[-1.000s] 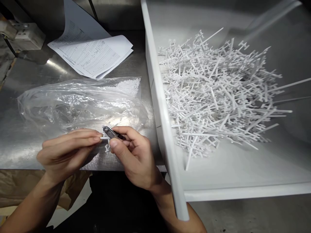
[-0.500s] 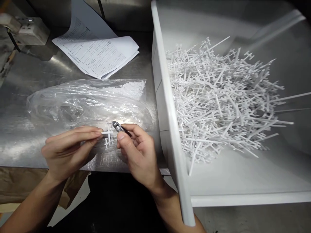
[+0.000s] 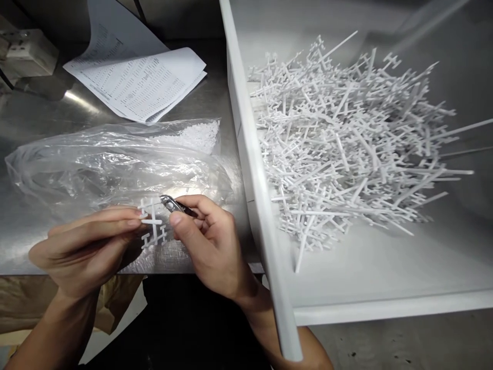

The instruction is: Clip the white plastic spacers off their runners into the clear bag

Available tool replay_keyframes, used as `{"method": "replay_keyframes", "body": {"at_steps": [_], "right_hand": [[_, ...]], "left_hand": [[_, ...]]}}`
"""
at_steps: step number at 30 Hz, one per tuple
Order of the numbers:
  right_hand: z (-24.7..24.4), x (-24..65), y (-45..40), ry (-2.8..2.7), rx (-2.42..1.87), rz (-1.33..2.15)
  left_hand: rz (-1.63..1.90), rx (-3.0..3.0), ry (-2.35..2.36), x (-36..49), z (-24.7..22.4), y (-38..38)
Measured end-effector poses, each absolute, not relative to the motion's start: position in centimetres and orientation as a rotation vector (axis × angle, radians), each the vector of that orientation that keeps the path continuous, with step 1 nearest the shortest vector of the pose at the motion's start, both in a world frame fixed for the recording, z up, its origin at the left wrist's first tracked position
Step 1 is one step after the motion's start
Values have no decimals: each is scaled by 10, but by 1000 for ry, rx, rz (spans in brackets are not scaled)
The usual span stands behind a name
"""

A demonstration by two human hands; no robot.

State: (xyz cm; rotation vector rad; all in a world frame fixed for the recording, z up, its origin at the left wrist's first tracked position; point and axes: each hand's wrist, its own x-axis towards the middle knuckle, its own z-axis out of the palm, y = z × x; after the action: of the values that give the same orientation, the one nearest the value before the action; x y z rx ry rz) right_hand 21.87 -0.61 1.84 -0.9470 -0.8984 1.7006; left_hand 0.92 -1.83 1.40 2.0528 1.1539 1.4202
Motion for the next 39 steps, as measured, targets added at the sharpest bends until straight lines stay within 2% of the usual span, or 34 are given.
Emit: {"method": "replay_keyframes", "body": {"at_steps": [16,21,26,39], "right_hand": [[14,211,-6,-864,-983,1680],[18,215,-6,-743,-1015,1719],[20,219,-10,-854,-961,1754],[18,218,-13,-982,-955,1759]], "left_hand": [[1320,1963,1247,8,11,-19],[1451,1874,1382,10,9,-19],[1561,1776,1435,12,9,-19],[1590,1787,1494,16,11,-20]]}}
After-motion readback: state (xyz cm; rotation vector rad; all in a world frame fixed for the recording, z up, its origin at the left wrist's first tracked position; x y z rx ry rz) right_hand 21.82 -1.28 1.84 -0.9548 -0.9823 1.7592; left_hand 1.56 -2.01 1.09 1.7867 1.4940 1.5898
